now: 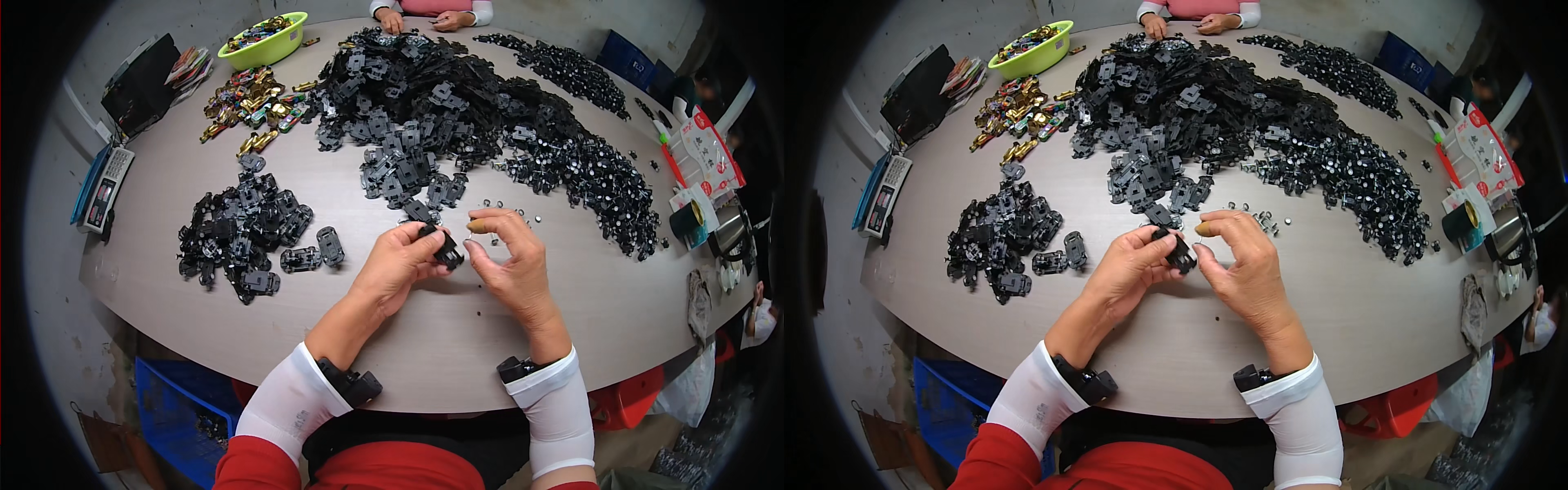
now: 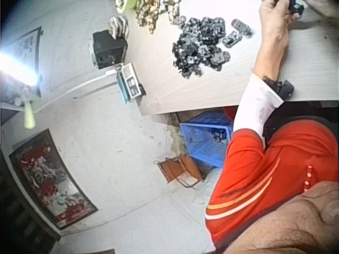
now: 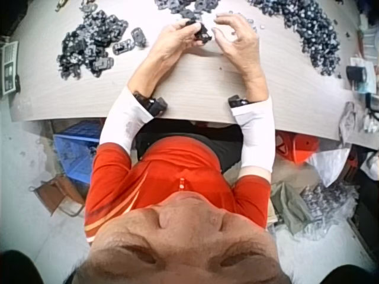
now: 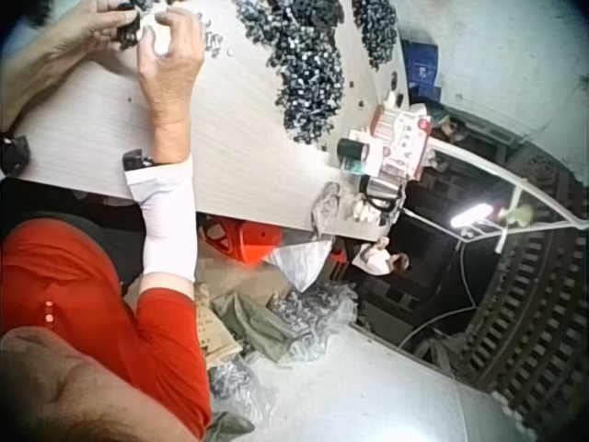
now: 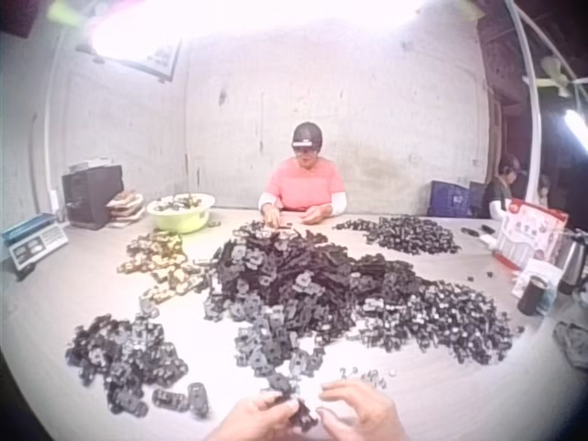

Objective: The person assembles small black lock mechanisms by hand at a table. They pick up a lock body and a metal pin, insert the pin into the body, and place the finished unit on a pile. The process is repeated continuously throughout the video.

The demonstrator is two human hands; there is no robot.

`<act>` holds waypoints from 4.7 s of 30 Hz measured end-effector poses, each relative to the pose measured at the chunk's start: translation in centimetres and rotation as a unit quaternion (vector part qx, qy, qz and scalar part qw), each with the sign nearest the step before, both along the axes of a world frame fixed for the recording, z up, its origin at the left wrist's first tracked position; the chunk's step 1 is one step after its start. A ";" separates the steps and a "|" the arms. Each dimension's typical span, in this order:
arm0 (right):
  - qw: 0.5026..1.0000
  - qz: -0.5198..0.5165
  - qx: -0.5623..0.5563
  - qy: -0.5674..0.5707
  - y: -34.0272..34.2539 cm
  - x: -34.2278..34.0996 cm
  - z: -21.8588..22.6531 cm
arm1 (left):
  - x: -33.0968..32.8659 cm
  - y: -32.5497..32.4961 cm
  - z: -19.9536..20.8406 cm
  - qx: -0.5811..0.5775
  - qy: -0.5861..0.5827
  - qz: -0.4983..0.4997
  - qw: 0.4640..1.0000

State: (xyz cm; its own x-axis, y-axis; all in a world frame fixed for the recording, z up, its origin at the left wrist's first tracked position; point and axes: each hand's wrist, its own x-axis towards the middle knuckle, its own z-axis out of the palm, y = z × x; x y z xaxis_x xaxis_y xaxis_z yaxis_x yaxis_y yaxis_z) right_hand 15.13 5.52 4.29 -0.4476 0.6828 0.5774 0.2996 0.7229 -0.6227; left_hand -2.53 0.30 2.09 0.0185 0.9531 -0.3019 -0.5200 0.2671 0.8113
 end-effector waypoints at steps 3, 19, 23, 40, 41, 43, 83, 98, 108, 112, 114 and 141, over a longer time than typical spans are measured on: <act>1.000 0.022 0.013 -0.012 -0.2 -0.1 0.2 | -0.1 0.1 0.1 -0.009 0.010 0.061 0.998; 0.999 0.025 -0.009 -0.034 -1.4 -1.8 -0.6 | 0.5 -0.6 -1.2 0.033 -0.055 0.107 0.992; 0.999 0.028 -0.031 -0.003 -1.2 -1.1 -0.2 | 1.1 -0.3 -0.6 0.024 -0.051 0.104 0.993; 0.923 -0.275 0.049 -0.264 13.1 13.8 -3.6 | 0.9 0.3 -0.7 -0.008 -0.026 0.036 0.999; 0.923 -0.276 0.039 -0.264 12.6 13.5 -3.5 | 0.8 0.3 -0.7 -0.010 -0.027 0.034 0.999; 0.942 -0.241 -0.048 -0.230 11.0 12.8 -2.8 | 0.6 0.2 -0.9 -0.012 -0.040 0.032 0.999; 0.981 -0.105 -0.166 0.004 -1.5 -1.8 0.0 | 2.0 -0.2 -0.7 0.126 0.079 0.009 0.989; 0.983 -0.130 -0.095 -0.091 3.1 4.2 -1.1 | -12.2 -2.9 1.7 0.064 0.439 0.188 0.876; 0.978 -0.097 -0.057 -0.177 2.7 3.2 -2.8 | -4.4 -0.4 1.5 0.267 0.705 0.006 0.657; 0.982 -0.071 -0.070 -0.161 2.3 3.2 -2.2 | -2.2 2.1 0.8 0.256 0.795 -0.030 0.549; 0.982 -0.060 -0.080 -0.162 2.1 3.0 -2.0 | -1.9 3.1 0.6 0.237 0.830 -0.064 0.501; 0.991 0.056 0.028 -0.117 1.7 -1.1 -4.5 | -1.8 3.8 -0.3 0.268 0.771 0.008 0.578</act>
State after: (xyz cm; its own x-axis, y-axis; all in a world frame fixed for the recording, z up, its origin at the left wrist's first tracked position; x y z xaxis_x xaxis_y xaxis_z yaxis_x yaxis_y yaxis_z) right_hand 13.99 7.23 -0.20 -0.6445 0.5916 0.4844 0.3476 0.7909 -0.5036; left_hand -4.34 4.08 1.84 0.1109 0.9141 0.3901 0.9319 -0.2321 0.2789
